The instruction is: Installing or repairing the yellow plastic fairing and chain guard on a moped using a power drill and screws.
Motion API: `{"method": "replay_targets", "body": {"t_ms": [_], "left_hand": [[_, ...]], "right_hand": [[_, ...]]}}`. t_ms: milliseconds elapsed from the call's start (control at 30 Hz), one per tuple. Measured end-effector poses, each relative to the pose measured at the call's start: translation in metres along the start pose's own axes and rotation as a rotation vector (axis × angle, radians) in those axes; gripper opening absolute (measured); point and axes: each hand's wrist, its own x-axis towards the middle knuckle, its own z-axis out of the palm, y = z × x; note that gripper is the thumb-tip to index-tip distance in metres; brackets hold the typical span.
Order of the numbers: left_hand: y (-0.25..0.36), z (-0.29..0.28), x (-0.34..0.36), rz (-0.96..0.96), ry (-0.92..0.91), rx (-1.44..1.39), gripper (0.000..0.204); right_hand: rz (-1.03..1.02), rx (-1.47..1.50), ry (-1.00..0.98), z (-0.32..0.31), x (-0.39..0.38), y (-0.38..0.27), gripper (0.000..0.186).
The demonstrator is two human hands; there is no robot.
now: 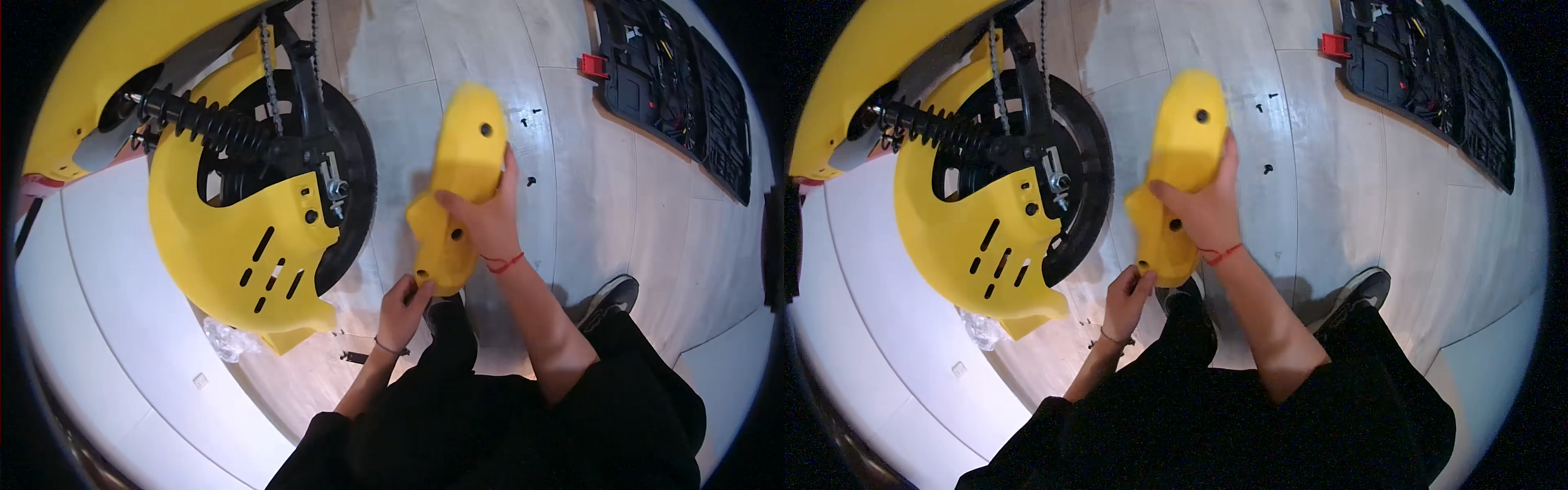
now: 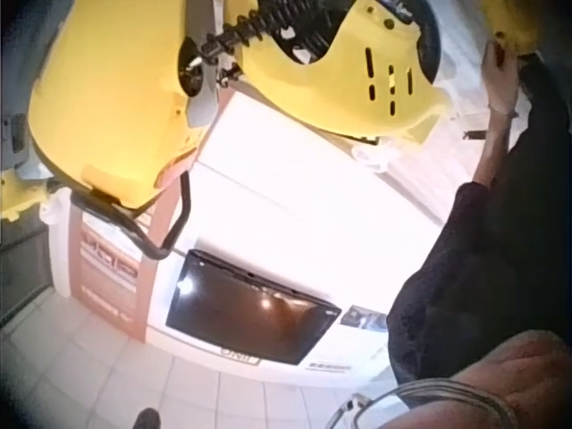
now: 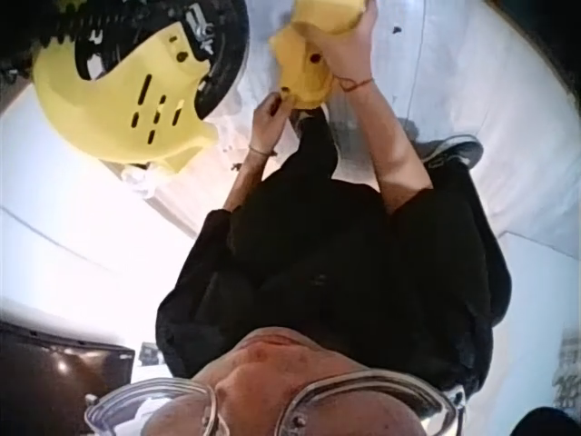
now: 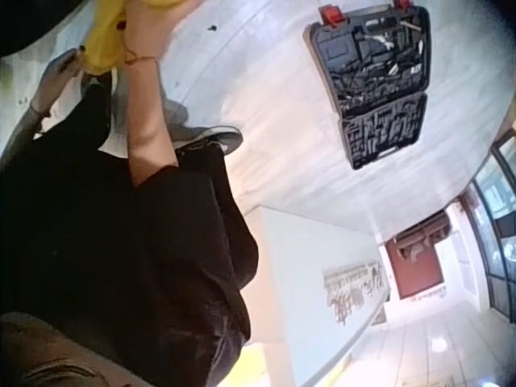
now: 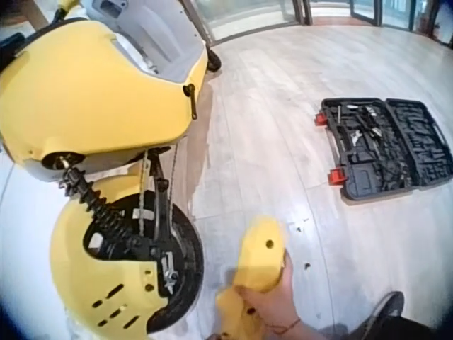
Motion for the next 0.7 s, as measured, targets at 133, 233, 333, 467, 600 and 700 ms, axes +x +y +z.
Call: {"method": "replay_targets", "body": {"t_ms": [133, 233, 333, 467, 600, 700], "left_hand": [[0.032, -0.019, -0.028, 0.051, 0.080, -0.121, 0.025], [0.036, -0.028, -0.043, 0.065, 0.126, -0.080, 0.022], [0.039, -0.031, -0.051, 0.122, 0.224, -0.086, 0.021], [0.048, -0.037, -0.055, 0.214, 0.344, -0.035, 0.018], [0.055, -0.049, -0.058, 0.248, 0.386, 0.024, 0.016], [0.054, -0.058, -0.058, 0.272, 0.419, 0.113, 0.015]], "right_hand": [[-0.014, 0.136, -0.376, 0.034, -0.002, -0.029, 0.105], [-0.009, 0.139, -0.461, 0.054, -0.007, -0.037, 0.103], [-0.037, 0.174, -0.589, 0.069, -0.009, -0.043, 0.099], [0.004, 0.190, -0.595, 0.086, -0.014, -0.042, 0.100], [-0.046, 0.169, -0.607, 0.096, -0.017, -0.036, 0.101], [-0.079, 0.111, -0.631, 0.103, -0.020, -0.033, 0.103]]}}
